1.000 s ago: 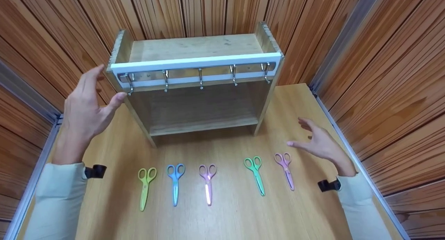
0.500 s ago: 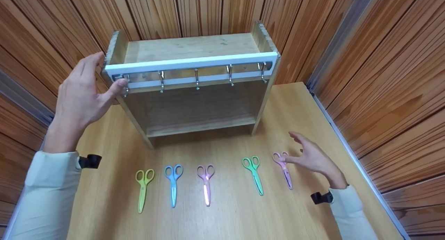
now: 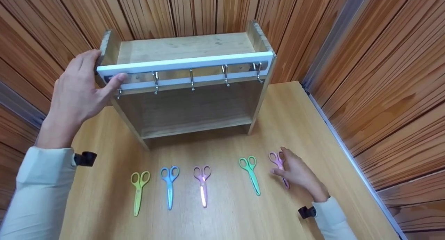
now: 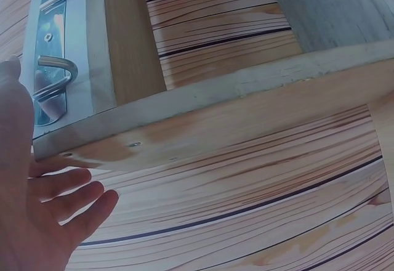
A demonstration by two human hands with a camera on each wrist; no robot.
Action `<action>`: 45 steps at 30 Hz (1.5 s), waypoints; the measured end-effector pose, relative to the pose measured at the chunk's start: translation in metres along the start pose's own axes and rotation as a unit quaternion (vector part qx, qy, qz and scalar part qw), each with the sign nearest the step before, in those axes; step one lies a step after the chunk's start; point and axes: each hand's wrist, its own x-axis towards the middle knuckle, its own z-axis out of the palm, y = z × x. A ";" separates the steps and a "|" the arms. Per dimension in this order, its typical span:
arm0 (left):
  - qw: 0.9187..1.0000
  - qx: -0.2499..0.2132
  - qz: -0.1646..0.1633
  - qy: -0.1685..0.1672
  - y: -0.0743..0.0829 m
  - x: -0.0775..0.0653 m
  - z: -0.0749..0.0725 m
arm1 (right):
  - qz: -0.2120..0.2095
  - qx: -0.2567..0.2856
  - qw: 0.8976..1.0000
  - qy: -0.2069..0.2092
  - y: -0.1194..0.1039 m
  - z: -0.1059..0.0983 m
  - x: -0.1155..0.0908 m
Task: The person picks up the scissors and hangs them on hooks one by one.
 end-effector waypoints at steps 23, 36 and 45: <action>0.996 0.036 -0.026 -0.073 0.018 0.015 -0.003 | -0.017 -0.134 0.985 0.109 0.005 0.026 0.007; 0.997 0.002 -0.036 -0.062 0.018 0.014 0.001 | -0.037 -0.228 0.965 0.126 -0.003 0.030 0.012; 0.996 0.009 -0.043 -0.077 0.019 0.014 0.000 | -0.031 -0.220 0.966 0.135 -0.007 0.028 0.008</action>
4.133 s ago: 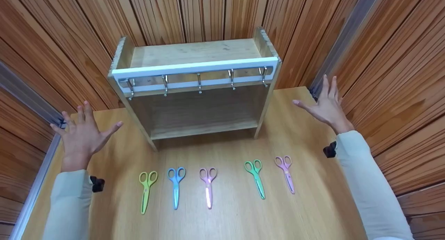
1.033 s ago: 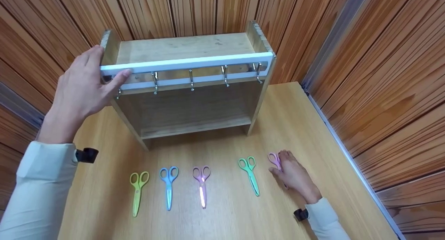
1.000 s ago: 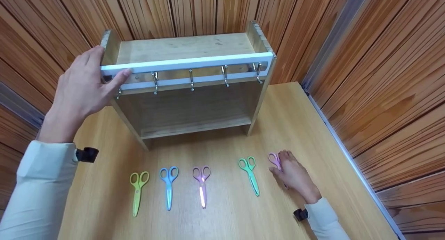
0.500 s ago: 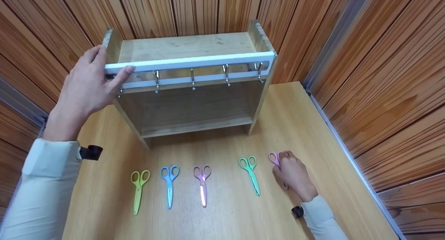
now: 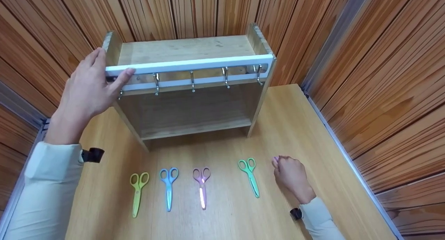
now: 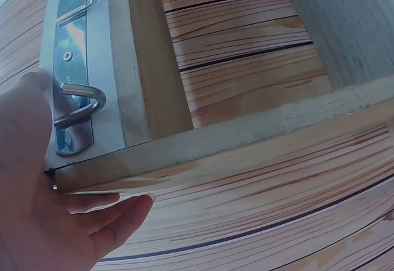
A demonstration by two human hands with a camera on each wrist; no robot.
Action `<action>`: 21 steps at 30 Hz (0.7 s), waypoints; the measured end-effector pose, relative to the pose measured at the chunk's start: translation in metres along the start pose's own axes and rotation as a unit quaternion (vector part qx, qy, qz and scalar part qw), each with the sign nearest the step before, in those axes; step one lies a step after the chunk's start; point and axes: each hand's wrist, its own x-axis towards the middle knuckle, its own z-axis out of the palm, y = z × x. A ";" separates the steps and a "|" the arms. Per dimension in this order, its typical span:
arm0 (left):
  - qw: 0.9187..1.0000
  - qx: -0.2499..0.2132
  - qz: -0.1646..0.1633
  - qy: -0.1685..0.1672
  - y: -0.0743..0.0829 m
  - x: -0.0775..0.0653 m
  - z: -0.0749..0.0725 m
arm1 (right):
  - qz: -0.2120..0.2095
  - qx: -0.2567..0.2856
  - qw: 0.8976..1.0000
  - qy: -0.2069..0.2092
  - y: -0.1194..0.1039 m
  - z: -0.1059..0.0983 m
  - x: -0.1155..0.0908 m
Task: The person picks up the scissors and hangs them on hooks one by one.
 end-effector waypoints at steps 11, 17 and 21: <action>1.000 -0.003 -0.014 -0.014 0.001 -0.002 -0.002 | 0.060 0.189 0.977 -0.075 0.011 -0.019 0.006; 1.000 -0.010 -0.018 -0.014 0.001 -0.002 -0.001 | 0.057 0.235 0.967 -0.085 0.004 -0.030 0.021; 1.000 -0.011 -0.015 -0.009 0.001 -0.002 0.000 | 0.049 0.264 0.959 -0.084 -0.004 -0.036 0.027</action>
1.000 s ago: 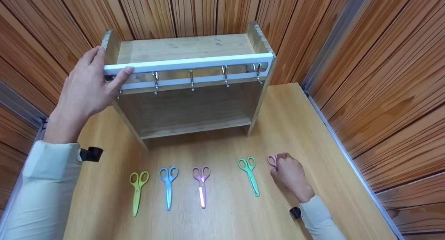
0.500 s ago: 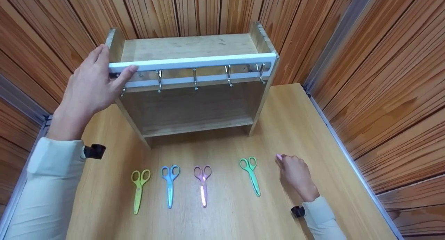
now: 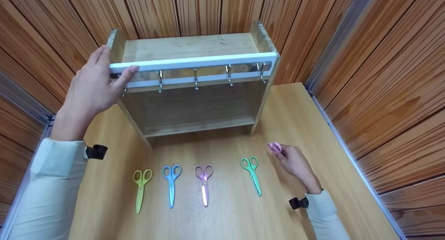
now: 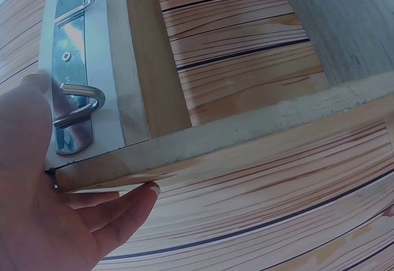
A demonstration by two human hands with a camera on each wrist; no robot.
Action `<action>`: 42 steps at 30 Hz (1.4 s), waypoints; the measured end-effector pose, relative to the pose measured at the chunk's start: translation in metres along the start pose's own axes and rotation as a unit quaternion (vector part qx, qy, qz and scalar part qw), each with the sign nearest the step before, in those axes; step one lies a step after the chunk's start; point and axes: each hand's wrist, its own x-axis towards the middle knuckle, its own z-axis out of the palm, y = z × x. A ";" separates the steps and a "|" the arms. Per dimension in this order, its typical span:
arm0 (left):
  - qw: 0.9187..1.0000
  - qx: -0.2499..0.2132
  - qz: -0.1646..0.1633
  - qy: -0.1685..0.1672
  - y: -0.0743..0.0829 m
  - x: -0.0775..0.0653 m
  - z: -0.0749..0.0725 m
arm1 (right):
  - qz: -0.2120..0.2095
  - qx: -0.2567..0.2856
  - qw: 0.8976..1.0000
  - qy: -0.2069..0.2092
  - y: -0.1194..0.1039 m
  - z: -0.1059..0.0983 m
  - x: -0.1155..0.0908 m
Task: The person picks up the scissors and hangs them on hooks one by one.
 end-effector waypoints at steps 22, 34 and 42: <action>1.000 0.022 -0.002 0.013 -0.002 -0.001 0.003 | -0.025 0.117 0.993 -0.022 -0.059 -0.032 0.007; 1.000 0.014 0.004 0.025 -0.004 -0.002 0.004 | -0.087 0.154 0.984 0.013 -0.094 -0.057 0.016; 1.000 0.003 -0.004 0.024 -0.002 -0.001 0.006 | -0.123 0.174 0.977 0.011 -0.117 -0.070 0.022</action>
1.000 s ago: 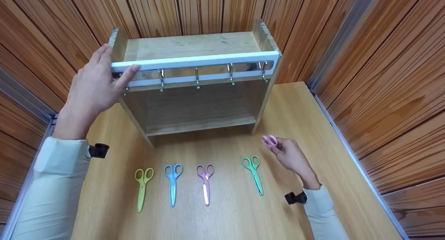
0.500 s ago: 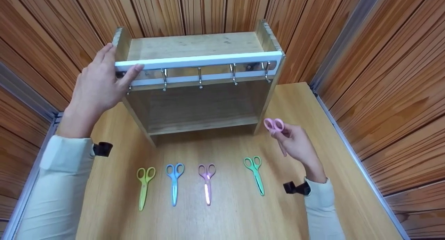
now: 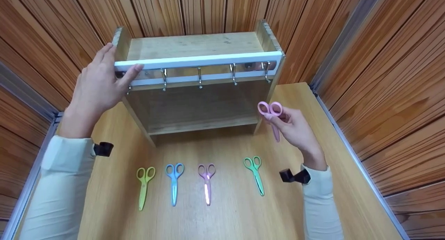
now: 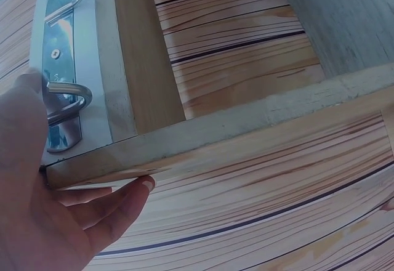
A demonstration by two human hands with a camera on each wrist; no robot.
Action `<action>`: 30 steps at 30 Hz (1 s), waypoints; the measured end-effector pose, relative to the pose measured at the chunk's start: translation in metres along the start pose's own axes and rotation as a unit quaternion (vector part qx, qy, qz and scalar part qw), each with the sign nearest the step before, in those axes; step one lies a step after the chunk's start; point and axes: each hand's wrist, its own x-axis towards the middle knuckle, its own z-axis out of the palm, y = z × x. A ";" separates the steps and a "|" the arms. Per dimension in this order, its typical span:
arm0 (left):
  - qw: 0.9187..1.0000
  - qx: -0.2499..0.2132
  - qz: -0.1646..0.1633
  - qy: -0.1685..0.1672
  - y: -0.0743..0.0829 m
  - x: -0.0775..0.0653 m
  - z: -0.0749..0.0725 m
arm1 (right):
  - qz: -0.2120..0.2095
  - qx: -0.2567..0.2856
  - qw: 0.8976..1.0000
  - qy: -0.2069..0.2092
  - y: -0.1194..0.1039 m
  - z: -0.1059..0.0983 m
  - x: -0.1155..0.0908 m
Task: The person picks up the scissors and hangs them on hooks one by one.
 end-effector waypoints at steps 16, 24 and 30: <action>1.000 -0.011 0.000 0.012 -0.001 -0.001 0.001 | -0.063 0.112 0.991 0.024 -0.029 -0.001 0.021; 1.000 -0.010 -0.001 0.016 0.000 -0.001 0.001 | -0.077 0.171 0.981 0.051 -0.029 -0.001 0.032; 1.000 -0.008 -0.002 0.015 0.000 -0.002 0.002 | -0.059 0.179 0.980 0.062 -0.025 0.000 0.036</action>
